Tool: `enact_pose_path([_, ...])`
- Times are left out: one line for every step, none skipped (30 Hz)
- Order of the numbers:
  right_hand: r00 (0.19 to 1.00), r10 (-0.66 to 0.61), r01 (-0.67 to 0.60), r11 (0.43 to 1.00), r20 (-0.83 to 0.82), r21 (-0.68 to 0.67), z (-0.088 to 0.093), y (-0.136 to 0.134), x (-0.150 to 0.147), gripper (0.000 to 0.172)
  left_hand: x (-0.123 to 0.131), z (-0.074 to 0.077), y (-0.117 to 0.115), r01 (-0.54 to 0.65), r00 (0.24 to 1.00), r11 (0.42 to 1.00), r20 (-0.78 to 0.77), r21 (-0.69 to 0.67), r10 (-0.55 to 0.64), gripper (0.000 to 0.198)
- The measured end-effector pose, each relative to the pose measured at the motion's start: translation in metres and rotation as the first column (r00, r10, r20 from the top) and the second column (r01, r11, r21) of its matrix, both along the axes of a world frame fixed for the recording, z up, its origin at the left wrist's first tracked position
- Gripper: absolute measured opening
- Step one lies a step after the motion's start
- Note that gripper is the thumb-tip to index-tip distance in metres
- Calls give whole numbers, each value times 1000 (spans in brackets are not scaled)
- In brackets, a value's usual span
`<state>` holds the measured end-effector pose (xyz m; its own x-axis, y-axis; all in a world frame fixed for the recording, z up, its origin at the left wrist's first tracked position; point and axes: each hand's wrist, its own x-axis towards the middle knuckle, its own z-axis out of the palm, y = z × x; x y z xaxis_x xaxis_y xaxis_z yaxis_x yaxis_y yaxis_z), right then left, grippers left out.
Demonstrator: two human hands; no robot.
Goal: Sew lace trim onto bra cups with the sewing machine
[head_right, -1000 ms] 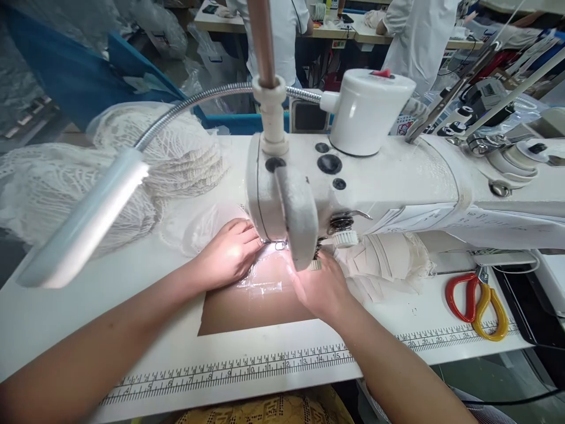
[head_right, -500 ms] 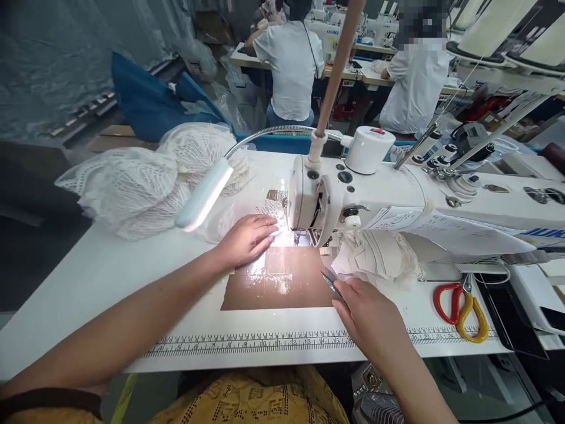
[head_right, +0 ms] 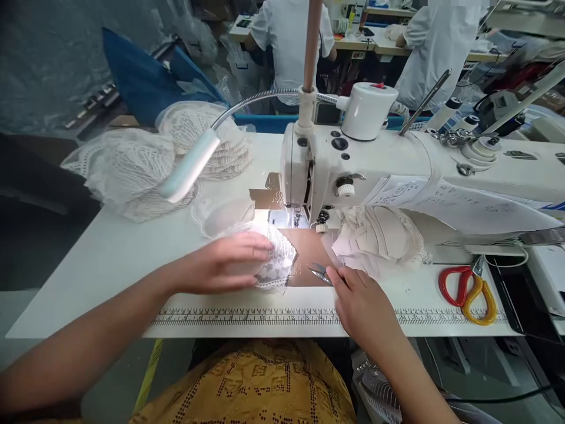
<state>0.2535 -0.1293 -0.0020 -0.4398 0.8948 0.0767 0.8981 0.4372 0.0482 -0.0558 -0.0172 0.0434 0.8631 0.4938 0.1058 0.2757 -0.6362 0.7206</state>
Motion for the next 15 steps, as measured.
enact_pose_path([1000,-3,3,1000,-1,12,1,2,-3,41,-1,0,6,-89,996,996,-3,3,89,39])
enact_pose_path([1000,-3,3,1000,-8,24,2,4,-7,40,-2,1,14,-183,983,983,-27,5,183,43])
enact_pose_path([1000,0,1,999,-19,37,3,6,-11,39,-3,1,21,-270,960,963,-68,2,270,49])
enact_pose_path([1000,10,-9,999,-28,47,4,9,-14,39,-3,2,28,-345,932,939,-121,-13,341,56])
enact_pose_path([999,27,-26,998,-30,52,5,11,-18,38,-3,2,35,-401,904,915,-177,-39,389,63])
enact_pose_path([999,46,-45,997,-26,57,5,13,-20,37,-3,1,41,-440,881,895,-227,-73,414,68])
enact_pose_path([998,64,-63,996,-16,60,5,15,-23,38,-3,0,46,-463,866,879,-263,-109,424,70])
enact_pose_path([997,77,-77,995,-4,62,4,16,-24,41,-3,-2,49,-476,859,868,-285,-142,425,70])
enact_pose_path([997,81,-82,995,8,64,3,18,-25,44,-4,-4,52,-480,859,860,-292,-172,421,67])
enact_pose_path([997,76,-77,995,16,65,1,19,-25,47,-4,-6,53,-477,864,856,-287,-199,415,64])
enact_pose_path([998,66,-67,996,16,64,-1,20,-25,50,-5,-8,54,-468,873,854,-274,-229,404,61])
enact_pose_path([999,53,-53,997,11,60,-3,21,-24,51,-6,-10,53,-453,885,851,-254,-266,391,59])
enact_pose_path([999,37,-36,998,-3,51,-5,22,-23,50,-7,-10,52,-435,897,847,-231,-307,377,56])
enact_pose_path([999,19,-18,999,-28,40,-5,23,-22,49,-7,-11,51,-414,909,840,-209,-350,361,53])
enact_pose_path([998,1,0,1000,-65,21,-4,25,-22,46,-7,-10,49,-388,921,833,-186,-395,341,49])
